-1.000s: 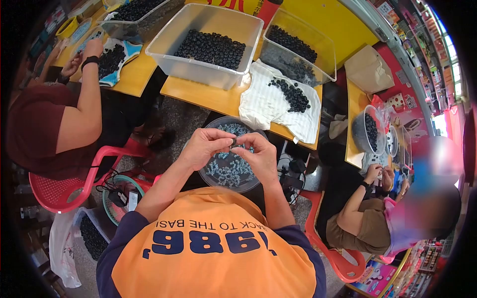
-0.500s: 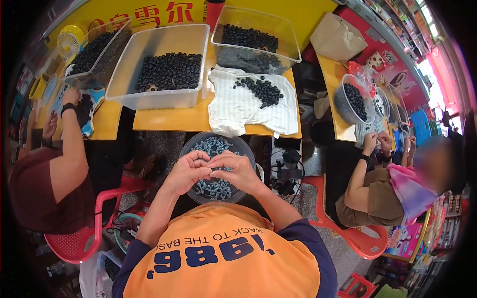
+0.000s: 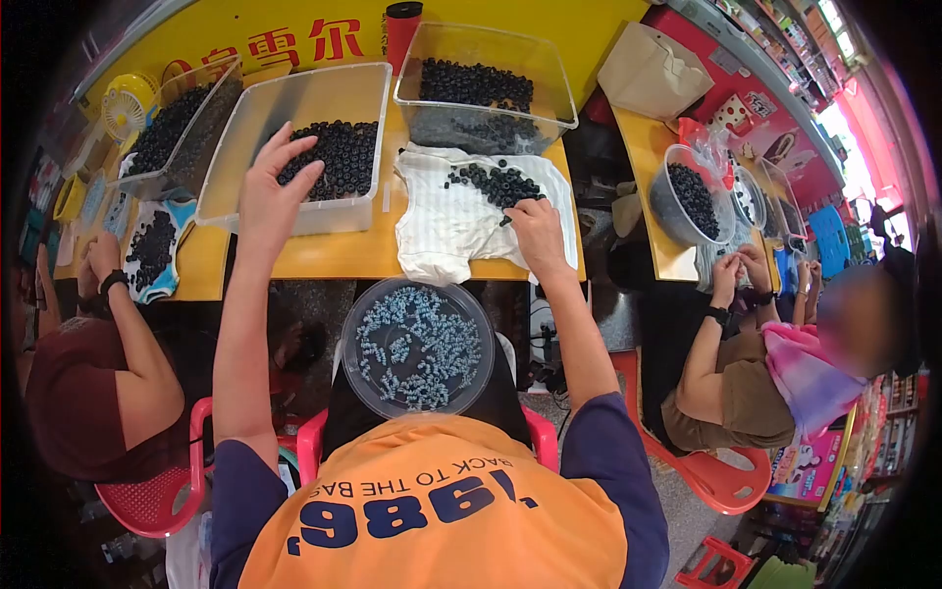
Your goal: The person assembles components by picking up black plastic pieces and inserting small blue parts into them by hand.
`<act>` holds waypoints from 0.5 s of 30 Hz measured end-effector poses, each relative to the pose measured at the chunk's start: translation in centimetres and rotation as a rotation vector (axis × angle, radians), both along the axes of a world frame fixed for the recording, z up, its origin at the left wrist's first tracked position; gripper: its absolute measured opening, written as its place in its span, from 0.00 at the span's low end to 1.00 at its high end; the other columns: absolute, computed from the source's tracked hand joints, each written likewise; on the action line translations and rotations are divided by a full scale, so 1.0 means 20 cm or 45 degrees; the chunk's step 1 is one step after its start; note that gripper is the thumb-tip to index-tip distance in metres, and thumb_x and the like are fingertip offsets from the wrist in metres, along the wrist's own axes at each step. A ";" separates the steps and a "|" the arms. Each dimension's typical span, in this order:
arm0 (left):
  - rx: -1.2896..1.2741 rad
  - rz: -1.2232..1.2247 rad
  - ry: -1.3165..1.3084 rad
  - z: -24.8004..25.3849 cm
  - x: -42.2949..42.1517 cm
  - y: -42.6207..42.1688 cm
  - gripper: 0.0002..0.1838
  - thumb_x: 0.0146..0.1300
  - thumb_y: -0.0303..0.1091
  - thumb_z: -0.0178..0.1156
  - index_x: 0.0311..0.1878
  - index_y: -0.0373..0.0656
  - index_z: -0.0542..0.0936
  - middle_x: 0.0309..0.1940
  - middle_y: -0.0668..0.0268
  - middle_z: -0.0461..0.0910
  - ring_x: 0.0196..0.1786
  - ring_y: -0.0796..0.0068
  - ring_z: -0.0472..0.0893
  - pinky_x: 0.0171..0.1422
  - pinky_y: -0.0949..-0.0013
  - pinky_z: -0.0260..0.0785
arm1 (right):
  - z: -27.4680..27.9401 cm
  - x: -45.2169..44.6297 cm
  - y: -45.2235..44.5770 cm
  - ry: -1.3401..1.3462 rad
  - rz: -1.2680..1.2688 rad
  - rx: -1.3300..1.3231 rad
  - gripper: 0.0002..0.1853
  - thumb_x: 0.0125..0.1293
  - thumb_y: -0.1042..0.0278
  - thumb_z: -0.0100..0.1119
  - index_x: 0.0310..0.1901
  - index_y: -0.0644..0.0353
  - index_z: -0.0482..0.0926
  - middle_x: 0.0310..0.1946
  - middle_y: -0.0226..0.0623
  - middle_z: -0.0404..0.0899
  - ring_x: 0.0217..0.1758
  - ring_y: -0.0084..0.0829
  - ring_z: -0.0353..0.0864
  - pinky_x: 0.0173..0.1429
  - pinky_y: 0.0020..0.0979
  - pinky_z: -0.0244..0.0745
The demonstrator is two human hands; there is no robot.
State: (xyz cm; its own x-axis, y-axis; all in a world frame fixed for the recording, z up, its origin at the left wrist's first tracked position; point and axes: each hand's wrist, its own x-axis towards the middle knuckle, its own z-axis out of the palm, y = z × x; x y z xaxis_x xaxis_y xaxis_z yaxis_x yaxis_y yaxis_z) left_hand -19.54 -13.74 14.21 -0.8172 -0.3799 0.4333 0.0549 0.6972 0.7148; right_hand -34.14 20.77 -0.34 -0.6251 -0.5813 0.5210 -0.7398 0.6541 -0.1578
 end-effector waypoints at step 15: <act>0.838 -0.401 -0.117 -0.31 0.28 0.68 0.08 0.58 0.22 0.63 0.42 0.36 0.83 0.37 0.65 0.82 0.41 0.79 0.80 0.48 0.76 0.71 | 0.18 0.45 -0.09 -1.745 0.298 -1.652 0.11 0.64 0.84 0.54 0.48 0.69 0.78 0.43 0.39 0.81 0.44 0.24 0.79 0.50 0.23 0.74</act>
